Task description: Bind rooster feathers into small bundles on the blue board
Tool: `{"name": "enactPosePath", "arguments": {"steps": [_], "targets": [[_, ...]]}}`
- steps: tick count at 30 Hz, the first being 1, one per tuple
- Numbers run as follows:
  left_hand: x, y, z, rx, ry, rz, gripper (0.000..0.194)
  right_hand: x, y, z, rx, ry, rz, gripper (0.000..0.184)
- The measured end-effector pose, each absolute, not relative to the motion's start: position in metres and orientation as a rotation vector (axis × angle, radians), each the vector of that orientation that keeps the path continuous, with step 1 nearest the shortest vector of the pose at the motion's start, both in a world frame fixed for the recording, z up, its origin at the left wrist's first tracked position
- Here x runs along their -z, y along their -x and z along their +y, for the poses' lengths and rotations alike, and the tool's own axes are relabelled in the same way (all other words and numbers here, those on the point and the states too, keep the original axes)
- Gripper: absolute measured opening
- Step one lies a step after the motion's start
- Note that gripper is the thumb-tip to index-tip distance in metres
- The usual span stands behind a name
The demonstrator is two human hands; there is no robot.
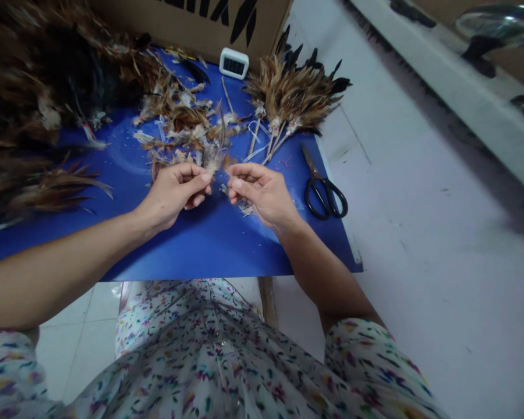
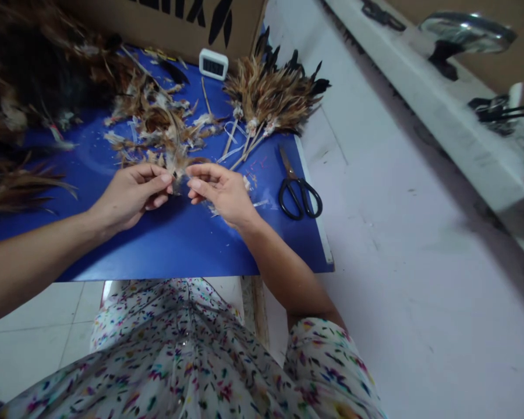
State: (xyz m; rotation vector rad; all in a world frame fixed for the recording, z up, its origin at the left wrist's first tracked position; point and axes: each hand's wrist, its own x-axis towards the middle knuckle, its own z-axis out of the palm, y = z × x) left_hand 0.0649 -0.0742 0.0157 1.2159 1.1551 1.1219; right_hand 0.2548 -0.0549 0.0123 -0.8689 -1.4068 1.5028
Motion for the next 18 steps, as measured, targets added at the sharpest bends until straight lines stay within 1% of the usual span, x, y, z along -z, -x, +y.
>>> {"name": "enactPosePath", "arguments": {"steps": [3,6,8,13,18], "targets": [[-0.0131,-0.0650,-0.0747,-1.105,-1.192,1.137,0.025,-0.0115,-0.2531,-0.0568,-1.538,0.854,-1.413,0.039],[-0.0115,-0.0652,-0.0755,-1.096,-1.173,1.117,0.024,-0.0110,-0.2524,-0.0577,-1.553,0.844,-1.410,0.040],[-0.0112,-0.0655,-0.0760,-1.087,-1.171,1.113,0.024,-0.0110,-0.2523,-0.0577,-1.515,0.847,-1.417,0.040],[-0.0110,-0.0661,-0.0768,-1.069,-1.183,1.115,0.025,-0.0113,-0.2519,-0.0568,-1.306,0.912,-1.459,0.041],[-0.0097,-0.0655,-0.0775,-1.043,-1.214,1.097,0.025,-0.0126,-0.2497,-0.0585,-1.299,0.935,-1.461,0.042]]}}
